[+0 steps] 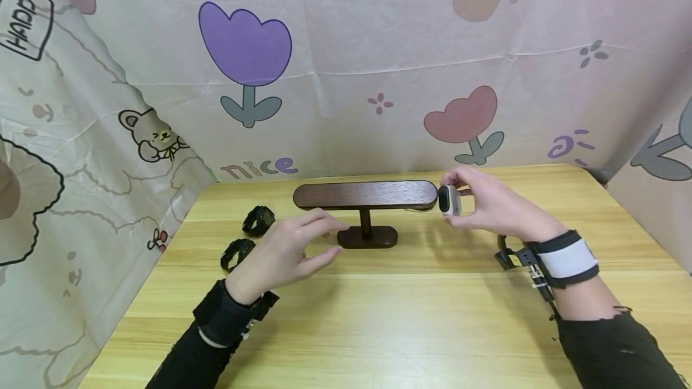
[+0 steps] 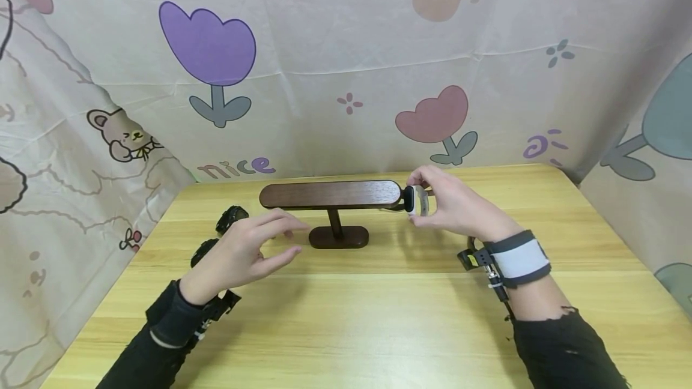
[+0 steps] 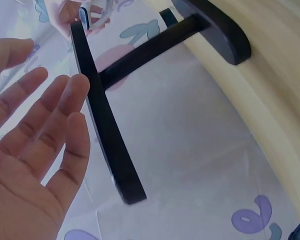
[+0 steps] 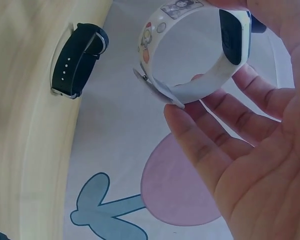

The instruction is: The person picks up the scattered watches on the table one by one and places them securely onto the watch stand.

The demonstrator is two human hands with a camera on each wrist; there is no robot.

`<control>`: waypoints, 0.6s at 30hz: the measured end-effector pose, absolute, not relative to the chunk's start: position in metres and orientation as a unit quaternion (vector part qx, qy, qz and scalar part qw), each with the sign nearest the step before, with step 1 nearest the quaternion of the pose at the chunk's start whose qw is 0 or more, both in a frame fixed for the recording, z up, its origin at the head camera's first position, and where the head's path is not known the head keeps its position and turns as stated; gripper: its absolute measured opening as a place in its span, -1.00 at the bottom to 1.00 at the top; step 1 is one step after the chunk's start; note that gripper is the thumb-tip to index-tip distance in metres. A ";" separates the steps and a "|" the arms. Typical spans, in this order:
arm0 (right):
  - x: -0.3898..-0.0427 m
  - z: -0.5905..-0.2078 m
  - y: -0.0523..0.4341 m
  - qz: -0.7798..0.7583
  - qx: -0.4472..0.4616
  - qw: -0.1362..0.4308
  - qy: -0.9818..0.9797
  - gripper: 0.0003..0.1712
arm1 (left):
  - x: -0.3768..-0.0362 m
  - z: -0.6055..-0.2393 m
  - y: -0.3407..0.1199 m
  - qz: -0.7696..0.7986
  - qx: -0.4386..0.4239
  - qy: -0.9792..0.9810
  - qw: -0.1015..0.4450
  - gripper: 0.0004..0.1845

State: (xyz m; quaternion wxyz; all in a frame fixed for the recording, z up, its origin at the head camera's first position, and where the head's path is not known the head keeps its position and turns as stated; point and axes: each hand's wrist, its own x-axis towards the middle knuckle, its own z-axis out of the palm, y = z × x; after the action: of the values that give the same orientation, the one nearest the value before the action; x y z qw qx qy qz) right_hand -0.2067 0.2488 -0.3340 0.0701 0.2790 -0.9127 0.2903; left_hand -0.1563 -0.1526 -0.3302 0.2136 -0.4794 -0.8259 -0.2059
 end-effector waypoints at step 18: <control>-0.203 -0.327 0.252 0.323 0.249 0.084 -0.909 -0.34 | -0.168 -0.320 -0.181 -0.227 -0.386 -0.851 0.274 -0.54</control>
State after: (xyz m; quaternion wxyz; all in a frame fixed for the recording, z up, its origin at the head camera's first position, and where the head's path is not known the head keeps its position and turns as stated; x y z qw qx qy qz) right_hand -0.2026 0.2520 -0.3268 0.0842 0.2490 -0.9092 0.3228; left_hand -0.1685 -0.1809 -0.3198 0.2739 -0.3855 -0.8515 -0.2267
